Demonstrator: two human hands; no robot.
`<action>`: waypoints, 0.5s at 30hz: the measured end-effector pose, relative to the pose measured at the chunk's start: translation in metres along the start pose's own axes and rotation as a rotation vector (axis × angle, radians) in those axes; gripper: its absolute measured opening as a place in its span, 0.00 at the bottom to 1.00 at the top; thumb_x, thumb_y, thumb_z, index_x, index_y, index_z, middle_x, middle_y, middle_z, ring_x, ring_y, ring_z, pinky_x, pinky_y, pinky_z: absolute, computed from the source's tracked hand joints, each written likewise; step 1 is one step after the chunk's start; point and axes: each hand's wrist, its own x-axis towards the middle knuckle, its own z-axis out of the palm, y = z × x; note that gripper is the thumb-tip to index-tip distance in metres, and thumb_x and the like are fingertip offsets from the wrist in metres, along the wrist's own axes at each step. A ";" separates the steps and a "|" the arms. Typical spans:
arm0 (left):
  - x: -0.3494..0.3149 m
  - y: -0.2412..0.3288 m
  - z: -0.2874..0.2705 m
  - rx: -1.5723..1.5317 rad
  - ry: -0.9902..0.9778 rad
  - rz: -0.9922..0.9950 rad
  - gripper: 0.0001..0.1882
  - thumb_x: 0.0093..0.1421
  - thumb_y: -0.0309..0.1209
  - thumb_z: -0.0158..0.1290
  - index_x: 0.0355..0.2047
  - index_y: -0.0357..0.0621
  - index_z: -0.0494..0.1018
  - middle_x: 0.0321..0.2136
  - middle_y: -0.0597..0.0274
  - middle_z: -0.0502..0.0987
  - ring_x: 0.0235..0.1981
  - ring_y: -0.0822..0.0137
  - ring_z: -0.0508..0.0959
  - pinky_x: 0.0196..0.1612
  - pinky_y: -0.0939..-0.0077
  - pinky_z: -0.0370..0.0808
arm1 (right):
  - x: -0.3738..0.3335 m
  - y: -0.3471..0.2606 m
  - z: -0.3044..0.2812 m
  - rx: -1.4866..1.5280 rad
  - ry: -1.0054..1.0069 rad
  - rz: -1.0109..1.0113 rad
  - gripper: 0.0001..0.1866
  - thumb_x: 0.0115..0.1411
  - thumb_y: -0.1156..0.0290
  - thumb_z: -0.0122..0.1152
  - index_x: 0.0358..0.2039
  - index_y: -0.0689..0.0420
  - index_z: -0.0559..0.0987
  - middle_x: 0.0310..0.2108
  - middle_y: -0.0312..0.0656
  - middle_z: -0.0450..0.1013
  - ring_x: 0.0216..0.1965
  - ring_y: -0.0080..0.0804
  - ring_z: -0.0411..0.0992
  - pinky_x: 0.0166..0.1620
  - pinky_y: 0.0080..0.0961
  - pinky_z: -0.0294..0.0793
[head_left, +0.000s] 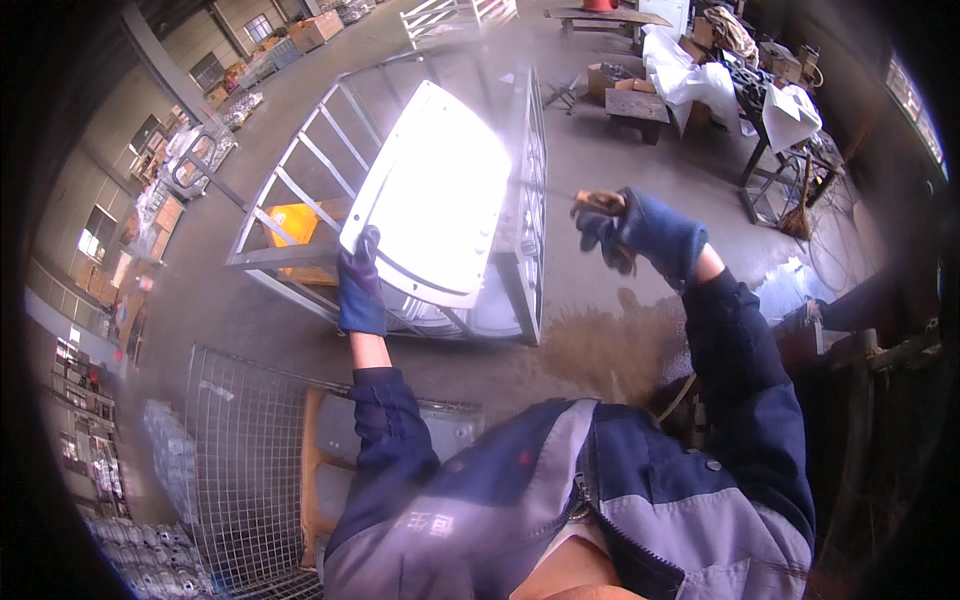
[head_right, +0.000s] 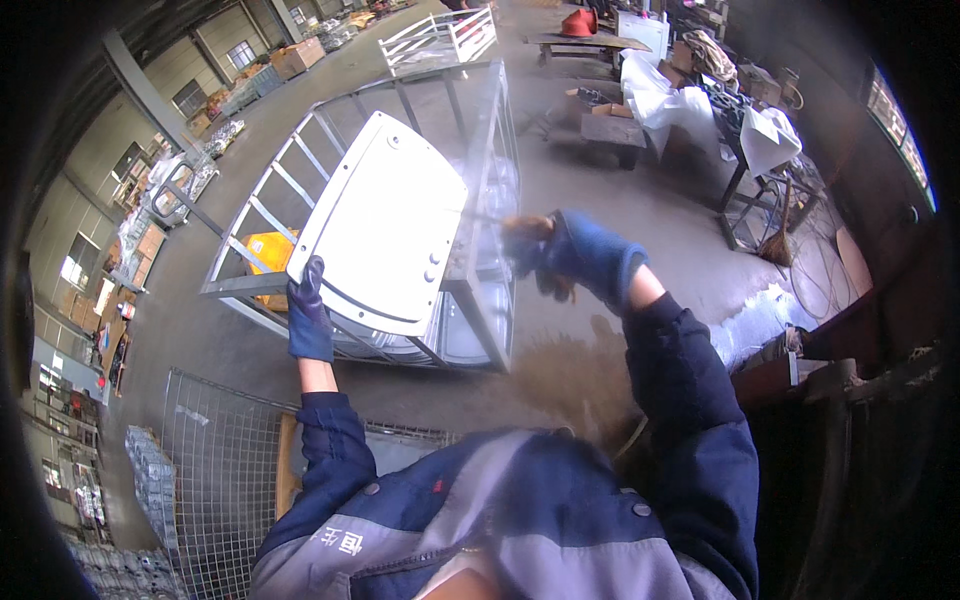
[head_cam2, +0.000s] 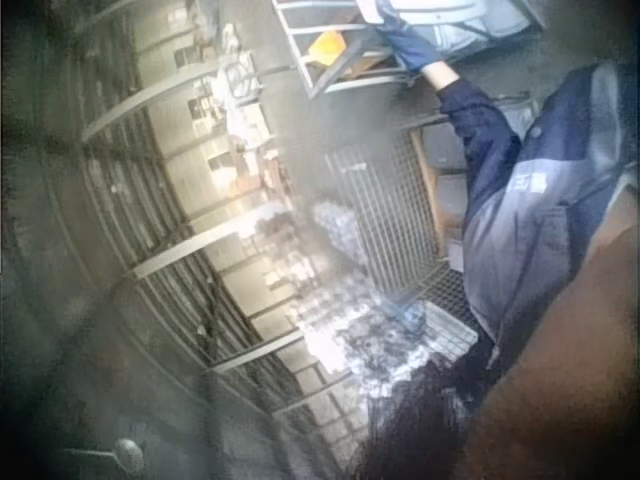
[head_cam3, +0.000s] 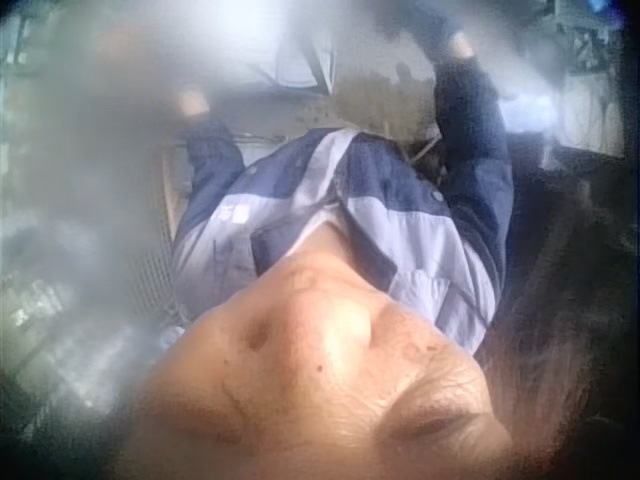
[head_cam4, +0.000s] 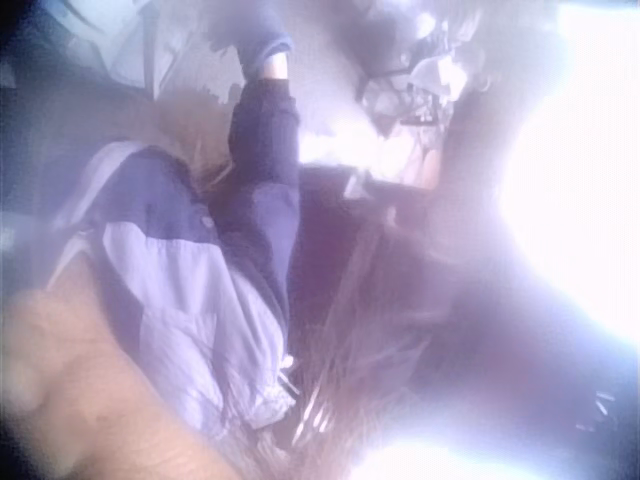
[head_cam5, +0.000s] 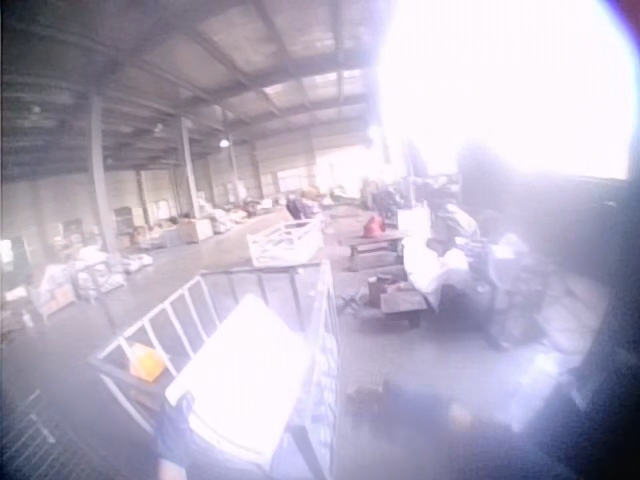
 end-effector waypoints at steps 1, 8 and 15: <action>-0.001 -0.002 -0.002 -0.034 -0.024 -0.024 0.20 0.66 0.42 0.48 0.46 0.34 0.70 0.36 0.55 0.75 0.37 0.62 0.75 0.43 0.69 0.71 | 0.002 -0.001 -0.003 0.071 -0.057 -0.001 0.16 0.54 0.80 0.56 0.44 0.61 0.76 0.27 0.40 0.76 0.16 0.25 0.72 0.15 0.20 0.70; -0.012 0.014 -0.004 -0.104 -0.015 -0.116 0.19 0.66 0.39 0.49 0.48 0.33 0.69 0.40 0.58 0.74 0.41 0.67 0.75 0.47 0.71 0.72 | 0.031 -0.011 -0.021 0.070 0.004 -0.067 0.17 0.54 0.81 0.54 0.45 0.64 0.76 0.27 0.41 0.77 0.16 0.26 0.72 0.16 0.22 0.72; -0.014 0.037 0.003 -0.103 0.046 -0.206 0.21 0.65 0.39 0.50 0.48 0.32 0.69 0.44 0.58 0.74 0.44 0.69 0.75 0.51 0.73 0.70 | 0.060 0.006 -0.028 -0.101 0.145 0.084 0.10 0.62 0.74 0.50 0.41 0.58 0.79 0.25 0.37 0.75 0.17 0.22 0.71 0.17 0.21 0.69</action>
